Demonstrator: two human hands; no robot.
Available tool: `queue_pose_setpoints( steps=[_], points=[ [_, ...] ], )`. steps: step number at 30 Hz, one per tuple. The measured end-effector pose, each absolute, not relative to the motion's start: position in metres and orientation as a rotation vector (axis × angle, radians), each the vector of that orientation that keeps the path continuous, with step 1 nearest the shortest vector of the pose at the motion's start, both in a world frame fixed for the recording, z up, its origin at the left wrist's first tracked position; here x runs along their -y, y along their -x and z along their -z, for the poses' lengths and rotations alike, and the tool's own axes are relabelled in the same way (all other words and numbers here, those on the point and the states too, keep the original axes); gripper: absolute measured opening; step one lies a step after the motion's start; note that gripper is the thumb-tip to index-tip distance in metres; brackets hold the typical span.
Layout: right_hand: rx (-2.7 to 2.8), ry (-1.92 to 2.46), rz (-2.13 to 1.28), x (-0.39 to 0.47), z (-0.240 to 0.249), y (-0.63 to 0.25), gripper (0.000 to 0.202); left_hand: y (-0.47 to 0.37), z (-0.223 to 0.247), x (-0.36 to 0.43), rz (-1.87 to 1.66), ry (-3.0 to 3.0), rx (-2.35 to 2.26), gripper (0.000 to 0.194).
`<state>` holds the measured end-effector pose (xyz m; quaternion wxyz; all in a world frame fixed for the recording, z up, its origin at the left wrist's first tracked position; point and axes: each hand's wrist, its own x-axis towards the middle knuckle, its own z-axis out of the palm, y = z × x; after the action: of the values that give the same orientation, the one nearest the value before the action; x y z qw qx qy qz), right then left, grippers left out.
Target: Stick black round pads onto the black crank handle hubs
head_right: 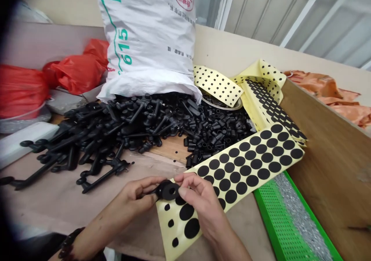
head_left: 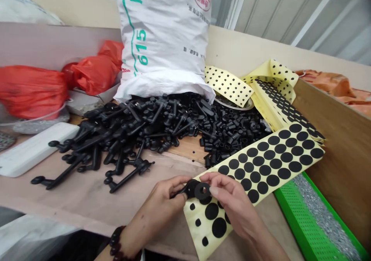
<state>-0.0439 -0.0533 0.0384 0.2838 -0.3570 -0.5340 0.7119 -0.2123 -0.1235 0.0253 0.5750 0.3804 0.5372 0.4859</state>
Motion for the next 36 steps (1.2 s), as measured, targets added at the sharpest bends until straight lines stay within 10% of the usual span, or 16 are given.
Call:
queue_pose_setpoints(
  steps=[36],
  points=[
    [1.510,0.991,-1.730,0.055,-0.025,0.051,0.013,0.200,-0.024,0.131,-1.160,-1.022,-1.477,0.024]
  ],
)
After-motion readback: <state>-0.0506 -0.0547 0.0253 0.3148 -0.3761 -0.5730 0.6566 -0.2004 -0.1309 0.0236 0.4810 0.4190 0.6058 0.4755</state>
